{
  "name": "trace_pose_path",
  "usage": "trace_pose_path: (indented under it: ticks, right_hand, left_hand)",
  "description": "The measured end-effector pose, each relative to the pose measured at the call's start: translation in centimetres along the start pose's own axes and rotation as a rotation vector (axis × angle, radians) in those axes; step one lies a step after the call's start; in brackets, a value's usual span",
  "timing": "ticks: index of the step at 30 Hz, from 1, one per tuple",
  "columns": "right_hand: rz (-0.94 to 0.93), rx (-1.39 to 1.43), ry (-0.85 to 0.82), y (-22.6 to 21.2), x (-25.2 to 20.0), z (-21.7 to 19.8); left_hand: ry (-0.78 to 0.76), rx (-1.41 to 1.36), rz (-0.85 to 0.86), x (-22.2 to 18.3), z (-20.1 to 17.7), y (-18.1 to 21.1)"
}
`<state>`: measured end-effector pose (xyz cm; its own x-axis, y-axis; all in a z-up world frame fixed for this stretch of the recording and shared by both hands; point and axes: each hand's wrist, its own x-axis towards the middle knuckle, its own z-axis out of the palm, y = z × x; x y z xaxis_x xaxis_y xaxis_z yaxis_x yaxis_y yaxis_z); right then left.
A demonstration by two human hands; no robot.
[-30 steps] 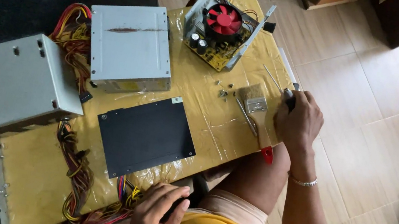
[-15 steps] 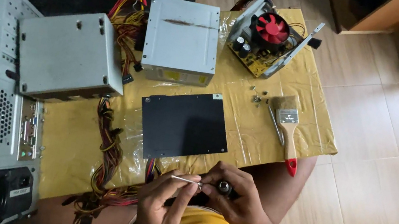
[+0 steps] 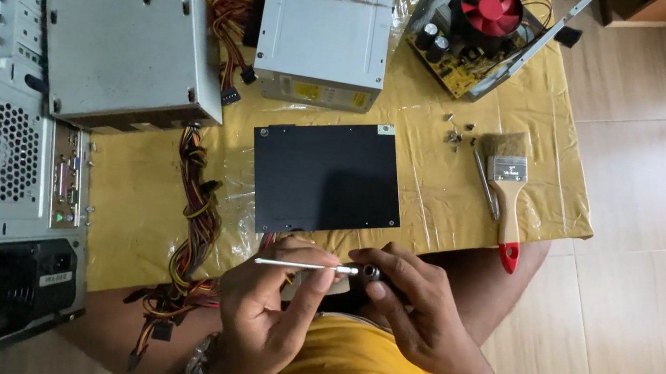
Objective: Disassembling and cleaning a computer power supply unit using a screwdriver and a brush
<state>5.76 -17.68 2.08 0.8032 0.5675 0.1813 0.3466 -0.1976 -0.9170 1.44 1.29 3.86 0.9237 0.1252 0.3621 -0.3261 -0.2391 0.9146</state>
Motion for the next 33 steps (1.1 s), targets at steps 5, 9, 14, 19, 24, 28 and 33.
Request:
trace_pose_path:
  ticks: [5, 9, 14, 19, 24, 28, 33]
  right_hand:
    - [-0.162, -0.081, 0.145, 1.3, -0.4, -0.1]
    - [-0.2, -0.175, 0.166, 1.3, -0.4, -0.5]
    - [-0.232, -0.16, 0.177, 2.1, -0.3, -0.8]
    - [-0.279, -0.166, 0.175, 2.6, -0.4, -1.0]
    - [-0.201, -0.211, 0.101, 2.3, -0.6, -1.7]
    - [0.044, -0.192, 0.014, 1.7, -0.8, -3.0]
    - [-0.026, -0.114, -0.083, 2.1, -1.7, -6.3]
  left_hand:
    - [-0.044, -0.077, 0.043, 0.6, 1.3, -0.2]
    - [-0.064, -0.069, 0.07, 1.1, 1.9, 0.3]
    - [-0.093, -0.052, 0.081, 1.2, 2.5, 0.0]
    - [-0.1, -0.027, 0.091, 0.9, 3.2, -0.2]
    - [-0.116, 0.009, 0.058, 0.8, 3.4, -0.6]
    - [-0.116, 0.042, 0.004, 0.8, 3.1, -0.5]
    - [-0.011, 0.232, 0.288, 0.4, 1.9, -3.0]
